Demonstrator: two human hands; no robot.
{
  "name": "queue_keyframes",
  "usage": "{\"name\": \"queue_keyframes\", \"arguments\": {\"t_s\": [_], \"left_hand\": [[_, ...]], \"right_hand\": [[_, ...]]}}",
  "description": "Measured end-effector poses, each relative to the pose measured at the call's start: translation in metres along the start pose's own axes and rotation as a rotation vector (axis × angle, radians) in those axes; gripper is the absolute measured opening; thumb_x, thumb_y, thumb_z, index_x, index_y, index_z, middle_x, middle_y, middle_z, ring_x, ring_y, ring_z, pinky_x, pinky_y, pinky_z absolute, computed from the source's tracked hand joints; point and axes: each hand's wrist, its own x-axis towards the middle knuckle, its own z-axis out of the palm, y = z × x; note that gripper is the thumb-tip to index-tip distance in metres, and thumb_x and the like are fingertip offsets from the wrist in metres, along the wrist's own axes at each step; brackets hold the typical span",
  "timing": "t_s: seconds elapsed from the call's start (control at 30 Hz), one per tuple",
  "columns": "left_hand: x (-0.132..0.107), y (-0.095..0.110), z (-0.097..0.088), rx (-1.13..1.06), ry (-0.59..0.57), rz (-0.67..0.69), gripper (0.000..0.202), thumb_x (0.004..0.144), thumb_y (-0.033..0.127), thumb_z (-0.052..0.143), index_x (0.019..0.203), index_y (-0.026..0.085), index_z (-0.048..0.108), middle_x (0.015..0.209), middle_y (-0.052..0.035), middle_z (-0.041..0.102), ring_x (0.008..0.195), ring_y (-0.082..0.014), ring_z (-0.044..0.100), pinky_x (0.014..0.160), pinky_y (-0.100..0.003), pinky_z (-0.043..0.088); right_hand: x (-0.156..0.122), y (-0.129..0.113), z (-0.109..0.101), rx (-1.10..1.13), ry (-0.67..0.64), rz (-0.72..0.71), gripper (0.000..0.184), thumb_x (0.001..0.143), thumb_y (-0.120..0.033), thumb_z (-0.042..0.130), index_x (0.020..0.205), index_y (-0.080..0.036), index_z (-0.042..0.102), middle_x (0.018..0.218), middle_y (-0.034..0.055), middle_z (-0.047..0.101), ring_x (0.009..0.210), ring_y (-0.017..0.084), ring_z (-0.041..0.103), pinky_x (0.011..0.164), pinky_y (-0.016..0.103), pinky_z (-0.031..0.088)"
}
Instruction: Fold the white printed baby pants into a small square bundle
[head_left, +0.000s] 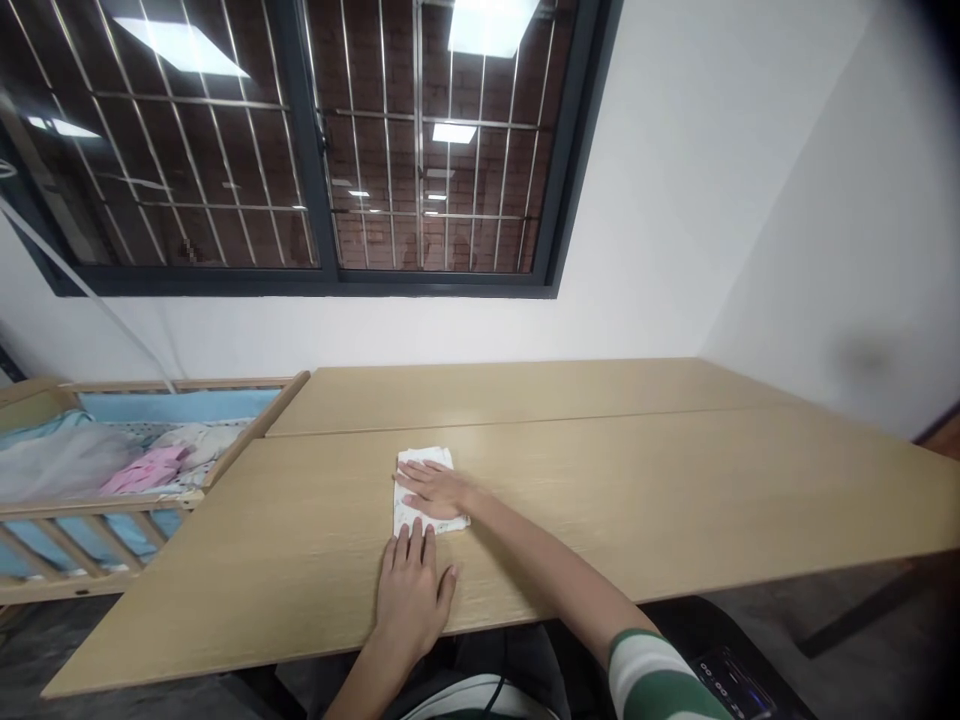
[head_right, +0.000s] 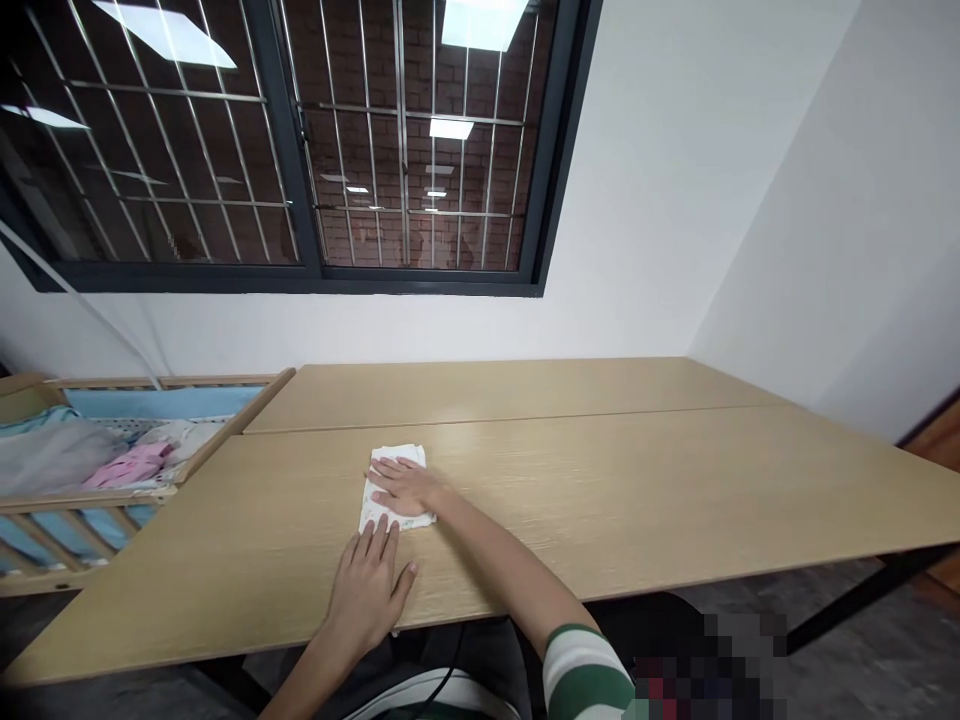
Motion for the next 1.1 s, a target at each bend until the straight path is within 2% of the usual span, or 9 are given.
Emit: {"name": "queue_keyframes", "arguments": {"t_s": [0.13,0.27,0.4,0.47,0.6,0.67,0.8,0.9,1.1], "left_hand": [[0.0,0.0,0.002,0.0,-0.008,0.007,0.059,0.095,0.045,0.044,0.143,0.011,0.052,0.151,-0.0207,0.047,0.138,-0.0395,0.043,0.112,-0.057,0.036],[0.007,-0.007,-0.002,-0.011,-0.054,0.015,0.052,0.095,0.038,0.047,0.14,0.012,0.056,0.149,-0.0194,0.049,0.134,-0.0396,0.048,0.11,-0.057,0.038],[0.025,-0.047,-0.012,-0.103,-0.162,0.09,0.034,0.097,0.023,0.045,0.122,0.02,0.068,0.133,-0.0123,0.065,0.12,-0.0296,0.06,0.105,-0.048,0.046],[0.034,-0.073,-0.019,-0.148,-0.191,0.156,0.03,0.098,0.021,0.046,0.117,0.022,0.07,0.125,-0.0095,0.069,0.117,-0.0263,0.062,0.103,-0.044,0.047],[0.046,-0.109,-0.027,-0.175,-0.2,0.291,0.028,0.099,0.024,0.046,0.115,0.023,0.069,0.124,-0.0071,0.069,0.117,-0.025,0.061,0.102,-0.043,0.048],[0.049,-0.113,-0.027,-0.187,-0.212,0.326,0.03,0.1,0.024,0.043,0.113,0.024,0.07,0.123,-0.0068,0.07,0.114,-0.0247,0.062,0.101,-0.043,0.048],[0.051,-0.105,-0.029,-0.272,-0.2,0.266,0.033,0.101,0.026,0.037,0.112,0.023,0.068,0.116,-0.0088,0.072,0.108,-0.025,0.064,0.1,-0.044,0.048],[0.047,-0.1,-0.037,-0.421,-0.218,0.156,0.031,0.101,0.034,0.038,0.107,0.024,0.067,0.111,-0.0084,0.072,0.107,-0.0247,0.064,0.099,-0.041,0.048],[0.051,-0.102,-0.045,-0.65,-0.276,0.016,0.033,0.091,0.049,0.056,0.108,0.023,0.067,0.114,-0.0083,0.07,0.111,-0.026,0.062,0.104,-0.04,0.046]], "right_hand": [[0.015,0.027,-0.007,-0.033,0.077,0.029,0.057,0.103,-0.047,0.039,0.156,-0.026,0.035,0.163,0.0058,0.027,0.153,0.022,0.02,0.125,0.044,0.012],[0.021,0.034,-0.01,-0.028,0.119,0.059,0.056,0.103,-0.045,0.04,0.155,-0.025,0.037,0.163,0.0052,0.029,0.153,0.021,0.022,0.125,0.042,0.012],[0.011,0.023,-0.017,-0.039,0.235,0.095,0.056,0.101,-0.042,0.043,0.152,-0.019,0.042,0.161,0.0109,0.033,0.151,0.024,0.025,0.124,0.043,0.016],[-0.002,0.013,-0.025,-0.014,0.319,0.11,0.049,0.099,-0.038,0.048,0.143,-0.018,0.053,0.155,0.0132,0.044,0.146,0.027,0.035,0.12,0.045,0.024],[-0.04,-0.01,-0.04,0.11,0.276,0.091,0.028,0.095,-0.034,0.055,0.11,-0.019,0.073,0.111,0.0107,0.072,0.107,0.026,0.063,0.099,0.039,0.044],[-0.061,-0.02,-0.041,0.117,0.202,0.076,0.029,0.091,-0.04,0.06,0.106,-0.019,0.074,0.104,0.01,0.073,0.099,0.026,0.065,0.093,0.037,0.047],[-0.096,-0.035,-0.027,0.07,0.153,0.061,0.049,0.081,-0.045,0.072,0.122,-0.019,0.069,0.125,0.013,0.066,0.114,0.031,0.061,0.099,0.039,0.045],[-0.113,-0.042,-0.015,0.081,0.184,0.059,0.04,0.088,-0.033,0.062,0.126,-0.021,0.065,0.13,0.0119,0.064,0.121,0.028,0.057,0.104,0.038,0.042],[-0.11,-0.043,-0.02,0.176,0.213,0.113,0.025,0.095,-0.023,0.046,0.111,-0.019,0.065,0.107,0.0098,0.069,0.101,0.024,0.063,0.09,0.035,0.047]]}}
